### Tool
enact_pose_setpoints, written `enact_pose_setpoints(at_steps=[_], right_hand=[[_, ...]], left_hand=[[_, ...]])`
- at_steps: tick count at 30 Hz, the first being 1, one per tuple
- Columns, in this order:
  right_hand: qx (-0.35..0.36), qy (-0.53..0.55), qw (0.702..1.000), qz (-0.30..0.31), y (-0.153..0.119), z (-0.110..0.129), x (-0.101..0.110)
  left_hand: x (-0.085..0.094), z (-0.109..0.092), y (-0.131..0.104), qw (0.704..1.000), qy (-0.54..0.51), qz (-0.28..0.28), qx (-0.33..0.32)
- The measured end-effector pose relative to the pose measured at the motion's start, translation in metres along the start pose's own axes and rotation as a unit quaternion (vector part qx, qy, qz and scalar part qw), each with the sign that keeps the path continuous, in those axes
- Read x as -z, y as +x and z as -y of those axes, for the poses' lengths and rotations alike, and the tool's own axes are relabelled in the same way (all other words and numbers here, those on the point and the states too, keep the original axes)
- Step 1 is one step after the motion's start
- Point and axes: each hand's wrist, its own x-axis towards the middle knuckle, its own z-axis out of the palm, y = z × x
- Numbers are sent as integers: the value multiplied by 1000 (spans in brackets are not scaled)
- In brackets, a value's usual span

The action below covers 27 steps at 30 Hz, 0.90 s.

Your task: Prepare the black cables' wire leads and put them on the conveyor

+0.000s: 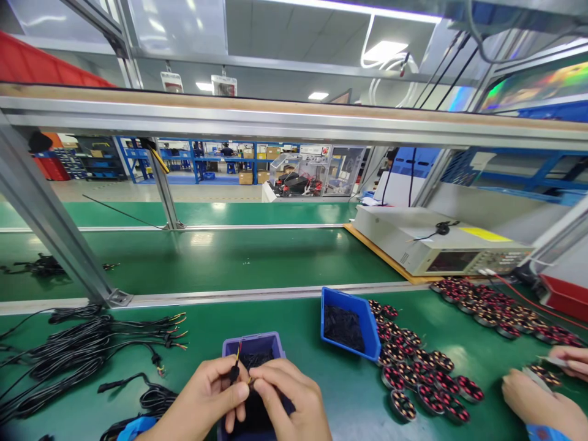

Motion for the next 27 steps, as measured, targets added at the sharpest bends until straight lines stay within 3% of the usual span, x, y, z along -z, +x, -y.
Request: enact_pose_setpoints(at_steps=[2, 8, 12, 22, 27], right_hand=[[-2, -8, 1000, 3, 2, 0, 3], [-125, 31, 985, -113, -2, 0, -3], [-168, 41, 981, -88, -6, 0, -7], [-100, 34, 994, -17, -5, -8, -2], [-32, 20, 999, 8, -3, -2, -3]], left_hand=[[1, 1, 0, 1000, -3, 2, 7], [0, -7, -2, 999, 1, 11, 51], [-1, -10, -3, 998, 10, 12, 53], [-4, -7, -2, 998, -1, 5, 57], [-11, -7, -6, 997, -32, -41, 63]])
